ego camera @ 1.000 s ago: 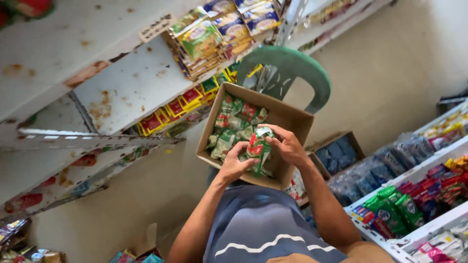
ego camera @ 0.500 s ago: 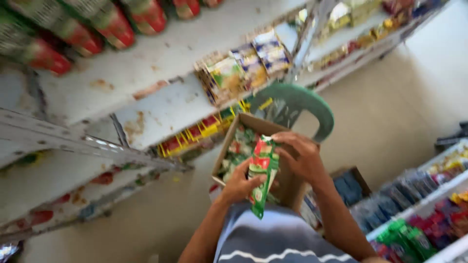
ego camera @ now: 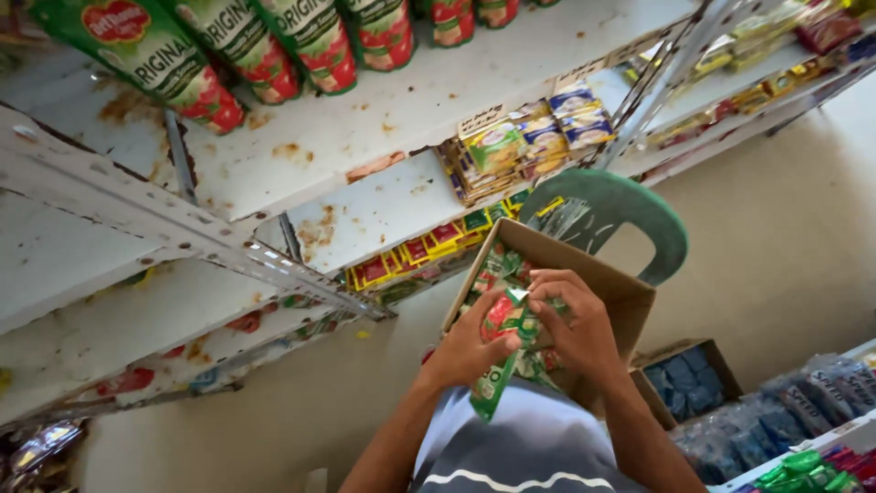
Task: Stocking shelves with tomato sauce pouches from a cardboard box.
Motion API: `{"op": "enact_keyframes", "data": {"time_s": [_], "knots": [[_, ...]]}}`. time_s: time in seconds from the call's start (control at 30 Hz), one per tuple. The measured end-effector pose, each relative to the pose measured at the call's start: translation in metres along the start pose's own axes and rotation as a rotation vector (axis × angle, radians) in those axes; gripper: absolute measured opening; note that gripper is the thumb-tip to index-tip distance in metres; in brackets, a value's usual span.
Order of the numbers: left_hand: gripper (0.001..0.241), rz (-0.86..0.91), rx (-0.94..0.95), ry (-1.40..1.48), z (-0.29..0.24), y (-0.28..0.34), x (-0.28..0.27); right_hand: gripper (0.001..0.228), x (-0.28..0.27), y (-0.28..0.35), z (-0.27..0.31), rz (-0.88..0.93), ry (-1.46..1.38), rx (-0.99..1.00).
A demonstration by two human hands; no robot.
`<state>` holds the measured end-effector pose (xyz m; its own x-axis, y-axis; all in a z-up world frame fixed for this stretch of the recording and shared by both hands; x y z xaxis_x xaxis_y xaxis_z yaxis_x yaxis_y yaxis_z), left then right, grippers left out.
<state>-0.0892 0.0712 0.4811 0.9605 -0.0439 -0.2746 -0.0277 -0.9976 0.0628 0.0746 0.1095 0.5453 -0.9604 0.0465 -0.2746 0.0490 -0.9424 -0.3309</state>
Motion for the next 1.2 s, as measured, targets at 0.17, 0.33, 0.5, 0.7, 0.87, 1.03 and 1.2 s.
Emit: {"op": "enact_keyframes", "data": {"time_s": [0.17,0.33,0.5,0.7,0.87,1.03,1.2], "knots": [[0.087,0.167,0.026,0.372,0.021,-0.002,0.01,0.01,0.019,0.004,0.057,0.089,0.029,-0.313],[0.078,0.111,0.011,0.27,0.007,0.0,-0.002,0.01,0.016,0.014,0.051,0.06,-0.009,-0.435],[0.064,-0.063,-0.093,0.484,0.014,0.005,-0.02,0.01,0.009,0.019,0.063,-0.15,-0.159,-0.341],[0.066,-0.265,0.105,0.269,-0.004,0.026,-0.036,0.017,0.051,0.029,0.035,-0.031,0.18,-0.164],[0.061,-0.374,0.307,0.071,-0.044,0.042,-0.054,0.015,0.055,0.038,0.027,-0.022,0.048,-0.088],[0.06,-0.425,0.4,0.134,-0.046,0.051,-0.055,0.01,0.051,0.049,0.018,0.011,0.019,-0.105],[0.03,-0.581,0.158,0.301,0.023,0.053,-0.057,0.009,0.045,0.076,-0.032,0.121,-0.031,0.033]]}}
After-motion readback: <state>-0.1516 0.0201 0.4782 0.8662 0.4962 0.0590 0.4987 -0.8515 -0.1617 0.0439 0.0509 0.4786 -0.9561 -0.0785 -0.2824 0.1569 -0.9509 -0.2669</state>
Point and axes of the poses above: each hand's wrist, its own y-axis away from the middle knuckle, its own x-axis out of the palm, z = x × y, the point moved 9 cm from there along -y, towards the middle knuckle, and after that the axes turned 12 degrees about -z, right-handed, at the moved point
